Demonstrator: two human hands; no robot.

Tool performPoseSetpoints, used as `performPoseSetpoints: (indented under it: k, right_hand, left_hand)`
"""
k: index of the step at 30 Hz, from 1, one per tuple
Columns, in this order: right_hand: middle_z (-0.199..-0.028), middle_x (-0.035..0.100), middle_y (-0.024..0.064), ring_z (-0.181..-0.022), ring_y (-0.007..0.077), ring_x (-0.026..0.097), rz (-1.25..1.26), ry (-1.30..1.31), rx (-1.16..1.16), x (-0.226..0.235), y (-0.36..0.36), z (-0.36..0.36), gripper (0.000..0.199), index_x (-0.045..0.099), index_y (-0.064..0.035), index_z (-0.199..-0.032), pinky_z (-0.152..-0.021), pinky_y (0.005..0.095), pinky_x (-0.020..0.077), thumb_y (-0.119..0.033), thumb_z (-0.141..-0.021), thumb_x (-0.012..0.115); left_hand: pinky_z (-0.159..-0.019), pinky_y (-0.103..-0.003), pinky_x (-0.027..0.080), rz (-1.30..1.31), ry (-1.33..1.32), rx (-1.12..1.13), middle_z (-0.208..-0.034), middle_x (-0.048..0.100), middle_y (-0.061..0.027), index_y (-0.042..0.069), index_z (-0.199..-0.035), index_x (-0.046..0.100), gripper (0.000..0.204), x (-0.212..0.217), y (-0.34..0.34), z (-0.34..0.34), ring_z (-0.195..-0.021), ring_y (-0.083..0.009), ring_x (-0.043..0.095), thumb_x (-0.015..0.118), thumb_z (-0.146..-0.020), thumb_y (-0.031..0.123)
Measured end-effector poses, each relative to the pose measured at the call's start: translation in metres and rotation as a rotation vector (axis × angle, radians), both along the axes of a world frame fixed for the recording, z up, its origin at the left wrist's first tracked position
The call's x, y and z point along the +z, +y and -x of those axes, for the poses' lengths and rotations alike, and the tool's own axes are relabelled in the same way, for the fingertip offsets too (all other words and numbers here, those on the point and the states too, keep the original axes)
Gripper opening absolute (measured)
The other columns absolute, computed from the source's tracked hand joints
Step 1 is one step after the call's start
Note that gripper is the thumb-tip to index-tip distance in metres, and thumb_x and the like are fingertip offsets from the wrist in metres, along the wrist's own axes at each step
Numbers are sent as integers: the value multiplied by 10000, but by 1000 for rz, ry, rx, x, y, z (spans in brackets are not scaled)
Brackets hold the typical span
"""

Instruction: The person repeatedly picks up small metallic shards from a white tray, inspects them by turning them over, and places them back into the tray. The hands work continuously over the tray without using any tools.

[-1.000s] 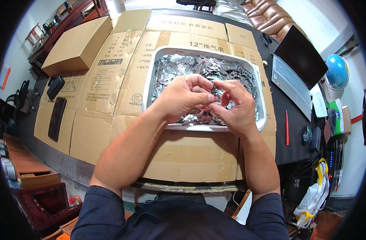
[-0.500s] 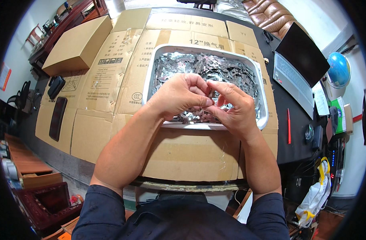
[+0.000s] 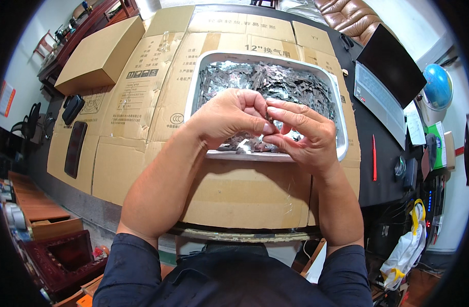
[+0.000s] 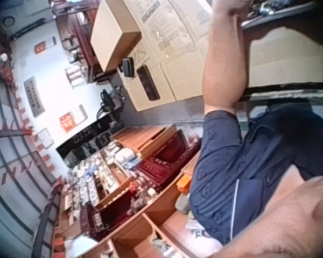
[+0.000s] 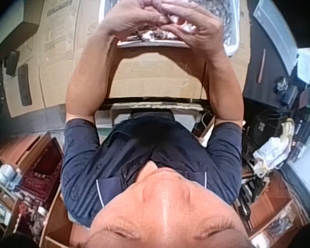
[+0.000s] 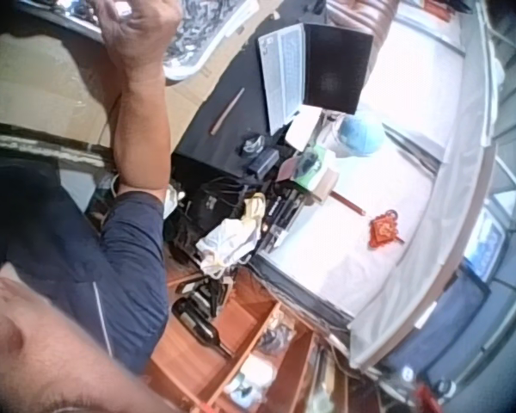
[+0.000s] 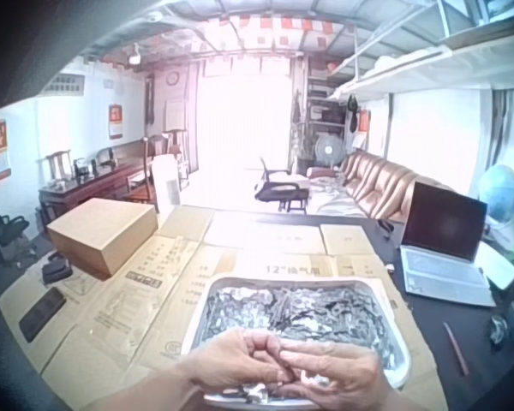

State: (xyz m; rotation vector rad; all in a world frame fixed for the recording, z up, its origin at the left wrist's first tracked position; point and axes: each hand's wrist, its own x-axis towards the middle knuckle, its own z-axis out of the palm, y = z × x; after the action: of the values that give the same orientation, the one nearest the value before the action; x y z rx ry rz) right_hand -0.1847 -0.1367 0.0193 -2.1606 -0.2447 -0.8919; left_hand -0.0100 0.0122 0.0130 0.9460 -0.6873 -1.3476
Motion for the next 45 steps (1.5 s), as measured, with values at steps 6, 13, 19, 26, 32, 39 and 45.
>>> performPoseSetpoints:
  k: [6,13,19,26,32,39,45]
  right_hand:
    - [-1147,778,118,-931,210,765,3,26,38,7,0,5,474,792,-60,-1165,-781,307,636,-32,-718,948]
    - [-1107,766,74,-662,80,612,-51,31,-119,6,-17,5,420,794,-82,-1130,-591,229,538,-111,-742,951]
    - [-1087,749,49,-652,68,593,-149,42,-239,4,-32,6,414,791,-78,-1125,-599,221,508,-134,-749,953]
    - [-1125,747,60,-659,62,599,-116,27,-278,0,-38,7,446,781,-67,-1131,-597,200,508,-106,-729,972]
    - [-1124,751,58,-660,62,601,-125,39,-273,1,-38,6,426,782,-73,-1117,-589,203,513,-127,-739,970]
    - [-1104,755,52,-697,68,604,-143,144,-169,2,-34,6,413,786,-78,-1108,-620,215,534,-144,-742,968]
    - [-1065,761,79,-695,86,642,-140,278,28,6,-23,5,427,794,-53,-1105,-626,230,546,-154,-734,977]
  left_hand:
    - [-890,-330,630,11,-68,-100,-1056,767,-160,-15,-1140,677,286,3,-1,0,-1000,-234,765,811,-888,-32]
    - [-861,-345,565,-42,-1232,-33,-981,715,-30,50,-1162,742,578,39,26,-14,-947,-153,685,1011,-685,233]
    - [-899,-408,558,-125,-1431,-274,-1035,666,-110,97,-1151,783,549,45,32,-6,-1037,-306,672,978,-652,215]
    - [-847,-420,560,-69,-1459,-324,-934,700,-99,78,-988,825,261,46,30,3,-937,-324,695,885,-742,143]
    - [-803,-402,566,15,-1468,-323,-905,715,-98,63,-967,822,185,45,30,2,-897,-306,713,847,-788,103]
    - [-787,-364,566,-75,-1464,33,-898,714,-84,30,-974,778,76,35,24,-3,-883,-239,725,760,-903,12]
    - [-858,-291,585,-44,-610,171,-984,752,-79,-42,-1075,729,101,25,19,-5,-962,-144,733,698,-1012,29]
